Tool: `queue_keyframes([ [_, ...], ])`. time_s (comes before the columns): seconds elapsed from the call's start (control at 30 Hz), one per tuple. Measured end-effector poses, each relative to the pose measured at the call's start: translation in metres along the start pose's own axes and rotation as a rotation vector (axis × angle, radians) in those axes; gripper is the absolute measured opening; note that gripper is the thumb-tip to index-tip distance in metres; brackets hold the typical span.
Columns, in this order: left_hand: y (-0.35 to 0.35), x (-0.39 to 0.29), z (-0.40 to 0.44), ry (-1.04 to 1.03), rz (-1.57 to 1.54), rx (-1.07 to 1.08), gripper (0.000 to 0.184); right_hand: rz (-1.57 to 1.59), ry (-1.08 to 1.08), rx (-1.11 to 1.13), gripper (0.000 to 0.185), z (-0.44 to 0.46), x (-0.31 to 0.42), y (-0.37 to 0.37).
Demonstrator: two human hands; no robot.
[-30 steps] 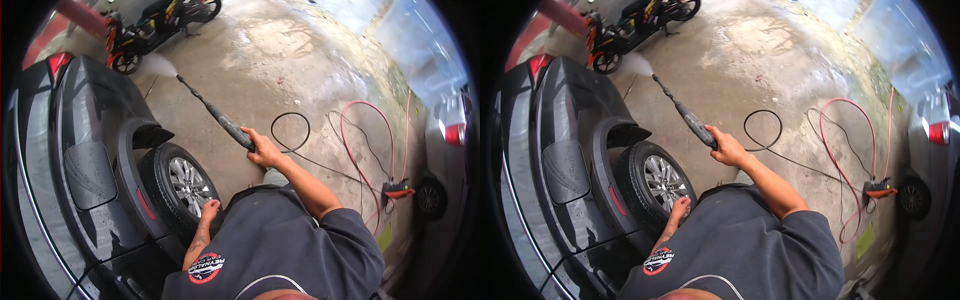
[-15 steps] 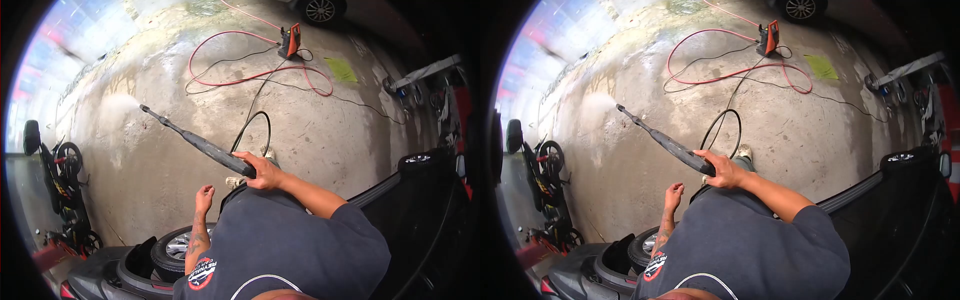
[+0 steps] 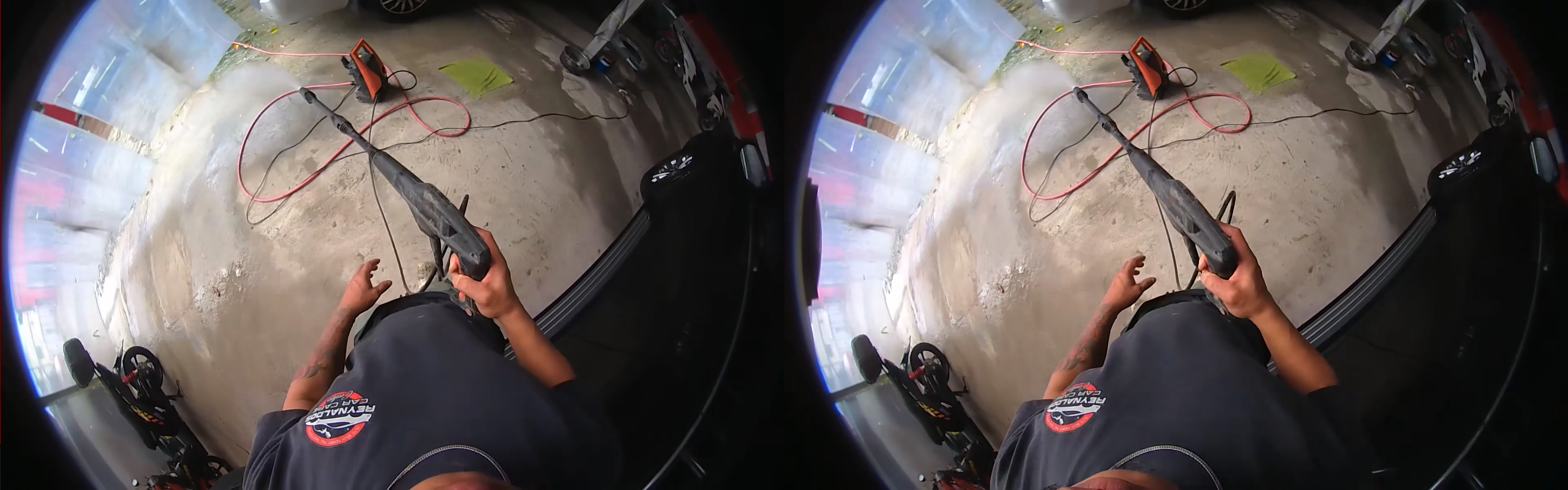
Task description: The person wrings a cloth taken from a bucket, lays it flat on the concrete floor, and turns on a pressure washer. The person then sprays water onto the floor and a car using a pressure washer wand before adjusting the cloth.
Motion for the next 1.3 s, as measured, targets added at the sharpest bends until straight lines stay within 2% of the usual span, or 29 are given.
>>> queue_keyframes([
  [0.03,-0.011,-0.026,0.023,-0.088,0.034,0.030,0.073,0.051,0.026,-0.046,0.053,0.007,0.007,0.017],
  [0.2,-0.079,-0.111,0.127,-0.217,0.062,0.232,0.098,0.193,0.126,-0.297,0.034,0.042,0.044,0.085],
  [0.23,-0.098,-0.113,0.148,-0.155,0.013,0.324,0.102,0.194,0.077,-0.372,0.029,0.049,0.056,0.096],
  [0.33,-0.138,-0.141,0.187,-0.097,-0.222,0.628,0.076,0.196,0.109,-0.422,0.038,0.077,0.079,0.136],
  [0.37,-0.144,-0.157,0.186,0.060,-0.363,0.844,0.074,0.238,0.120,-0.513,0.032,0.086,0.090,0.147],
  [0.4,-0.154,-0.159,0.191,0.077,-0.467,0.981,0.076,0.238,0.130,-0.547,0.042,0.097,0.098,0.162],
  [0.47,-0.146,-0.169,0.205,0.025,-0.380,1.007,0.071,0.246,0.173,-0.639,0.048,0.121,0.111,0.191],
  [0.5,-0.137,-0.177,0.222,-0.006,-0.411,0.955,0.071,0.231,0.155,-0.672,0.052,0.134,0.116,0.207],
  [0.53,-0.119,-0.185,0.242,0.019,-0.352,0.892,0.070,0.213,0.164,-0.671,0.039,0.147,0.122,0.223],
  [0.6,-0.087,-0.192,0.284,0.059,-0.480,0.891,0.067,0.198,0.158,-0.750,0.038,0.177,0.139,0.253],
  [0.7,-0.027,-0.205,0.336,-0.128,-0.273,0.672,0.059,0.084,0.147,-0.847,0.033,0.203,0.164,0.290],
  [0.73,-0.003,-0.221,0.358,-0.212,-0.290,0.600,0.055,0.050,0.126,-0.856,0.032,0.212,0.177,0.305],
  [0.8,0.042,-0.224,0.399,-0.255,0.024,0.406,0.045,0.003,0.095,-0.871,0.030,0.220,0.193,0.330],
  [0.87,0.070,-0.222,0.439,-0.260,0.063,0.303,0.042,-0.073,0.065,-0.886,0.033,0.229,0.213,0.347],
  [0.97,0.078,-0.276,0.459,-0.336,-0.078,0.363,0.042,-0.215,-0.011,-0.859,0.041,0.248,0.240,0.368],
  [1.0,0.072,-0.301,0.468,-0.316,0.020,0.434,0.038,-0.239,-0.024,-0.858,0.044,0.260,0.252,0.372],
  [1.03,0.067,-0.337,0.475,-0.380,0.030,0.445,0.037,-0.276,-0.066,-0.891,0.054,0.272,0.262,0.377],
  [1.13,0.032,-0.408,0.500,-0.533,0.156,0.483,0.035,-0.389,-0.185,-0.852,0.057,0.290,0.274,0.408],
  [1.2,0.010,-0.443,0.520,-0.661,0.162,0.436,0.034,-0.436,-0.243,-0.831,0.047,0.321,0.285,0.413],
  [1.27,-0.001,-0.483,0.557,-0.645,0.154,0.429,0.035,-0.466,-0.316,-0.790,0.043,0.361,0.296,0.437],
  [1.3,-0.006,-0.497,0.570,-0.602,0.134,0.446,0.036,-0.464,-0.330,-0.661,0.040,0.375,0.294,0.457],
])
Point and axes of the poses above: each hand's wrist, its own z-axis towards the middle knuckle, its own y-axis out of the back of the hand, x = y × z, the point moved 6 cm from there along z, towards the middle knuckle, and after that the axes turned 2 degrees about -x, right-handed, at the moved point
